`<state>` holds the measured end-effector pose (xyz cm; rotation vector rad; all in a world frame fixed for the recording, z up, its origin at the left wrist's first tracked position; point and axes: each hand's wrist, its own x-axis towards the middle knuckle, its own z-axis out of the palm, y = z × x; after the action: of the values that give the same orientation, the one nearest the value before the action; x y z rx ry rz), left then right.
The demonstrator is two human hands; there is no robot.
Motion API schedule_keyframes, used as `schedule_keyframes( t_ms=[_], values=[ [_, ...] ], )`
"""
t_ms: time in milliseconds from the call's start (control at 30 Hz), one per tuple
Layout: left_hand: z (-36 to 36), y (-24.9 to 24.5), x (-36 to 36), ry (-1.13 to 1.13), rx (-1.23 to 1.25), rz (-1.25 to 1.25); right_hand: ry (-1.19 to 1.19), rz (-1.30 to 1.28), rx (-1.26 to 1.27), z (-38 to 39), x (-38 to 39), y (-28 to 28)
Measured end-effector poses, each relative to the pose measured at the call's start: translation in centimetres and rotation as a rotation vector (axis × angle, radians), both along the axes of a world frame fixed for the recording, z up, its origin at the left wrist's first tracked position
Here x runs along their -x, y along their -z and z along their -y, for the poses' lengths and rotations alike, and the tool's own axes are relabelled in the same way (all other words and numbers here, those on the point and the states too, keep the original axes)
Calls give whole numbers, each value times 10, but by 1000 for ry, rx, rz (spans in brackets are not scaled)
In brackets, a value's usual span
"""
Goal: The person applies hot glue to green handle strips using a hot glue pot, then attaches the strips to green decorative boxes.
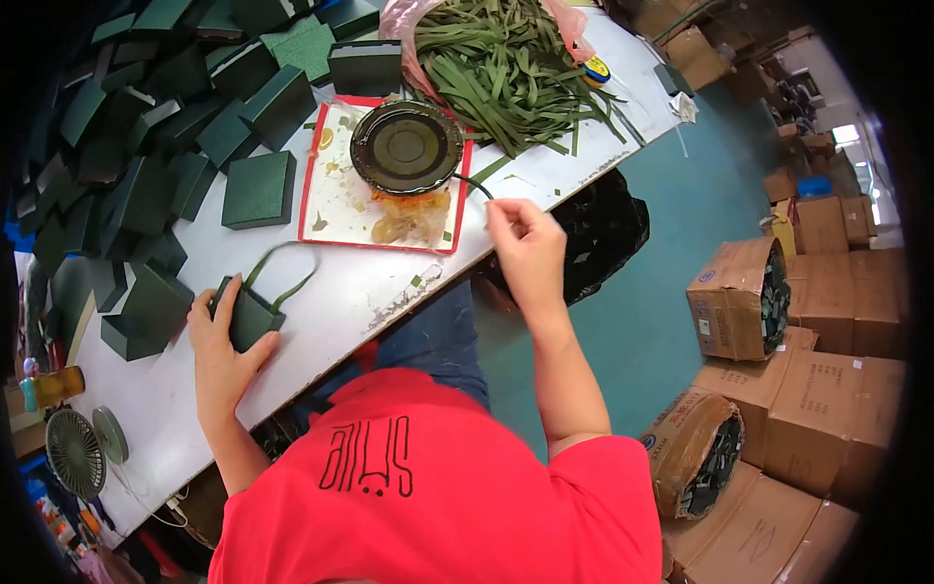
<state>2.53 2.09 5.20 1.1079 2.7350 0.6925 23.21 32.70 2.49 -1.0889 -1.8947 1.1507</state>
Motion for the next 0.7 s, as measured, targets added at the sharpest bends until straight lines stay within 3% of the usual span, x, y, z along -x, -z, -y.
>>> schedule_keyframes(
  t_ms=[100, 333, 433, 533, 700],
  values=[
    [8, -2, 9, -37, 40, 153, 38, 42, -150, -43, -6, 13],
    [25, 18, 25, -243, -166, 407, 62, 110, -332, -91, 20, 15],
    [23, 13, 19, -36, -506, 30, 124, 145, -351, -109, 25, 34],
    [18, -8, 16, 155, -412, -307, 153, 213, -321, -107, 30, 35],
    [-1, -13, 3, 306, -4, -70, 103, 354, -452, -94, 35, 33]
  ],
)
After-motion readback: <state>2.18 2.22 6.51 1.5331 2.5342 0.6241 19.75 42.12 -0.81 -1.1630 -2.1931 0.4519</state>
